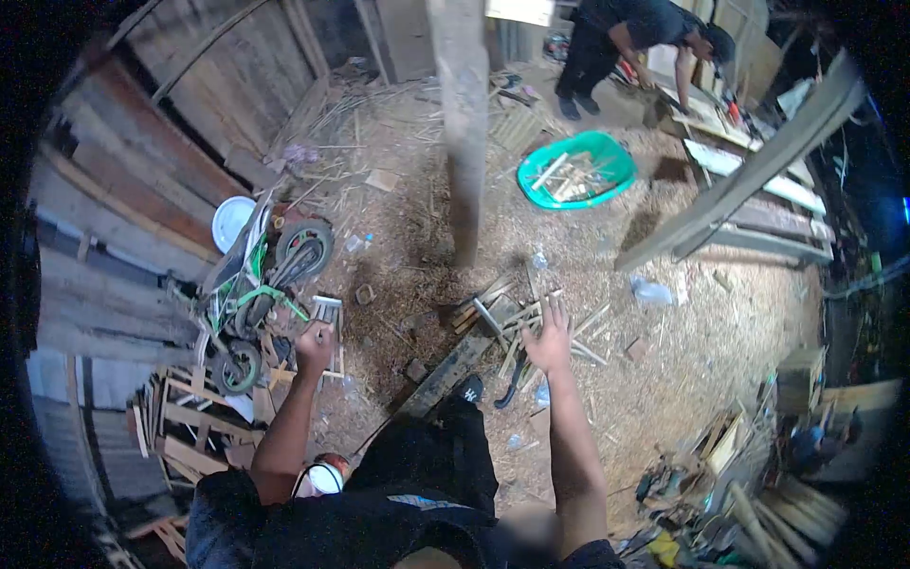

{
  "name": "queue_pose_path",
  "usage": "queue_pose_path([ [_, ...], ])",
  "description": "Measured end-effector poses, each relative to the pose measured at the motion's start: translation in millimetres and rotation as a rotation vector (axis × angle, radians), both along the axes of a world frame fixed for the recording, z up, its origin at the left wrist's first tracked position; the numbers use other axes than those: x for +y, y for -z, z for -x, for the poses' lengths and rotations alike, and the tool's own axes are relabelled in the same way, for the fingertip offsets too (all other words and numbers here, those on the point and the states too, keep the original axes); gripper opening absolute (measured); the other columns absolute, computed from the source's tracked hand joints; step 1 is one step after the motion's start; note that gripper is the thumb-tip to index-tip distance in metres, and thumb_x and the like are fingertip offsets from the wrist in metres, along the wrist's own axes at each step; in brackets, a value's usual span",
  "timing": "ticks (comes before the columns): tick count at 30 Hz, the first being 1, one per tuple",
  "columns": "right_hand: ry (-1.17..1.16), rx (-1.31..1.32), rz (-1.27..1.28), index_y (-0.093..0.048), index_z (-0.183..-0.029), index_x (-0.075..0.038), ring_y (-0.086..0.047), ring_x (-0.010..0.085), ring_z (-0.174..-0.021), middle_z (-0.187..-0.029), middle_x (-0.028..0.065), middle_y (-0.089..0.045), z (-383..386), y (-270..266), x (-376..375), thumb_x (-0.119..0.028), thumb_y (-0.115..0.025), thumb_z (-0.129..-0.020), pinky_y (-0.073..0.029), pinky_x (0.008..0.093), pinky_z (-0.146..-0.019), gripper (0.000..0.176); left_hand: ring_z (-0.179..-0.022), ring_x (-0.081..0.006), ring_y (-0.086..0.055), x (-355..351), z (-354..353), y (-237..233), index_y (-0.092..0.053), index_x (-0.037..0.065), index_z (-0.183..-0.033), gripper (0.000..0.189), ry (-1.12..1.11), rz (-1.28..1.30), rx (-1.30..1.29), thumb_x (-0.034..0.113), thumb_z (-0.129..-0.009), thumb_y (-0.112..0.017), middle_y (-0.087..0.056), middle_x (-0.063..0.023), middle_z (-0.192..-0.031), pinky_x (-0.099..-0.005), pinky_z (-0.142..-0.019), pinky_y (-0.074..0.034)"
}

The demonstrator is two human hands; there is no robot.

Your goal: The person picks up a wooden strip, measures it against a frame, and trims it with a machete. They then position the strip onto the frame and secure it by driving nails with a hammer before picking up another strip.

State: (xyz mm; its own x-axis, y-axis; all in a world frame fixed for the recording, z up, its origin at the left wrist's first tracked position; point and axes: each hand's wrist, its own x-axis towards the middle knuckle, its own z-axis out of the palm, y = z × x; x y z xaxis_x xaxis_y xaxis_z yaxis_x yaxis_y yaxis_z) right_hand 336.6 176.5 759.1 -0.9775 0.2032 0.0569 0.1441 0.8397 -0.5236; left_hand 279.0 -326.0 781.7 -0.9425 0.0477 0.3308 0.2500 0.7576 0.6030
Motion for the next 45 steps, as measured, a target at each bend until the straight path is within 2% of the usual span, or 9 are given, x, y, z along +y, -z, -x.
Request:
queue_pose_path([
  [2, -0.022, 0.005, -0.035, -0.040, -0.150, -0.011, -0.027, 0.0380, -0.147, -0.158, 0.0149, -0.034, 2, -10, -12, -0.039, -0.070, -0.085, -0.018, 0.0583, -0.119, 0.077, -0.076, -0.0406, -0.063, -15, -20, -19, -0.067, -0.001, -0.082, 0.014, -0.098, 0.057, -0.094, 0.010, -0.090, -0.064, -0.065, -0.0204, -0.081, -0.0453, -0.072, -0.050],
  [4, -0.064, -0.027, -0.026, -0.039, -0.151, -0.012, -0.026, 0.0362, -0.148, -0.158, 0.0133, -0.035, 6, -19, -28, -0.038, -0.070, -0.086, -0.017, 0.0597, -0.119, 0.077, -0.078, -0.0399, -0.064, -40, -39, -26, -0.069, -0.001, -0.086, 0.016, -0.097, 0.076, 0.079, 0.012, -0.093, -0.062, -0.067, -0.0204, -0.084, -0.0452, -0.074, -0.051],
  [6, -0.116, 0.010, -0.017, -0.039, -0.151, -0.013, -0.025, 0.0348, -0.149, -0.159, 0.0127, -0.035, 2, -25, -39, -0.039, -0.069, -0.087, -0.017, 0.0592, -0.119, 0.076, -0.103, -0.0372, -0.064, -66, -76, -26, -0.070, 0.002, -0.105, 0.019, -0.173, 0.073, 0.029, 0.014, -0.094, -0.061, -0.070, -0.0194, -0.104, -0.0452, -0.096, -0.048],
  [8, -0.194, -0.026, -0.030, -0.039, -0.151, -0.012, -0.025, 0.0345, -0.149, -0.158, 0.0132, -0.035, 0, -44, -61, -0.040, -0.068, -0.087, -0.017, 0.0567, -0.120, 0.076, -0.112, -0.0399, -0.060, -85, -105, -45, -0.069, 0.003, -0.111, 0.023, -0.201, 0.047, 0.011, 0.014, -0.093, -0.062, -0.068, -0.0208, -0.112, -0.0483, -0.104, -0.042],
  [15, -0.384, 0.055, -0.059, -0.043, -0.149, -0.010, -0.025, 0.0358, -0.149, -0.155, 0.0172, -0.039, 18, -73, -135, -0.041, -0.066, -0.090, -0.017, 0.0504, -0.122, 0.070, -0.132, -0.0428, -0.046, -145, -211, -43, -0.063, 0.009, -0.130, 0.040, -0.264, 0.132, -0.213, 0.018, -0.091, -0.067, -0.055, -0.0198, -0.140, -0.0484, -0.114, -0.034],
  [18, -0.433, 0.064, -0.096, -0.043, -0.148, -0.006, -0.030, 0.0399, -0.146, -0.153, 0.0202, -0.040, 8, -87, -170, -0.031, -0.070, -0.089, -0.024, 0.0480, -0.120, 0.069, -0.132, -0.0419, -0.046, -155, -247, -43, -0.062, 0.009, -0.131, 0.042, -0.326, 0.074, -0.268, 0.018, -0.090, -0.067, -0.055, -0.0198, -0.140, -0.0475, -0.114, -0.034],
  [22, -0.487, 0.055, -0.057, -0.043, -0.148, -0.007, -0.027, 0.0373, -0.147, -0.154, 0.0185, -0.040, -1, -88, -198, -0.040, -0.067, -0.090, -0.021, 0.0506, -0.121, 0.071, -0.130, -0.0396, -0.049, -172, -291, -49, -0.061, 0.010, -0.132, 0.042, -0.436, 0.120, -0.246, 0.016, -0.090, -0.067, -0.055, -0.0209, -0.138, -0.0478, -0.112, -0.036],
  [31, -0.575, 0.148, -0.002, -0.045, -0.145, 0.000, -0.032, 0.0393, -0.145, -0.154, 0.0222, -0.039, -1, -106, -232, -0.031, -0.069, -0.090, -0.027, 0.0453, -0.120, 0.068, -0.125, -0.0420, -0.053, -222, -366, -82, -0.060, 0.009, -0.133, 0.043, -0.589, 0.061, -0.168, 0.014, -0.091, -0.066, -0.060, -0.0231, -0.131, -0.0458, -0.107, -0.041],
  [45, -0.588, 0.218, 0.000, -0.045, -0.144, 0.001, -0.032, 0.0398, -0.145, -0.153, 0.0228, -0.040, 31, -127, -238, -0.030, -0.069, -0.090, -0.027, 0.0457, -0.120, 0.067, -0.126, -0.0409, -0.052, -237, -360, -81, -0.063, 0.003, -0.128, 0.037, -0.675, 0.050, -0.096, 0.011, -0.091, -0.065, -0.061, -0.0220, -0.130, -0.0455, -0.109, -0.039],
])
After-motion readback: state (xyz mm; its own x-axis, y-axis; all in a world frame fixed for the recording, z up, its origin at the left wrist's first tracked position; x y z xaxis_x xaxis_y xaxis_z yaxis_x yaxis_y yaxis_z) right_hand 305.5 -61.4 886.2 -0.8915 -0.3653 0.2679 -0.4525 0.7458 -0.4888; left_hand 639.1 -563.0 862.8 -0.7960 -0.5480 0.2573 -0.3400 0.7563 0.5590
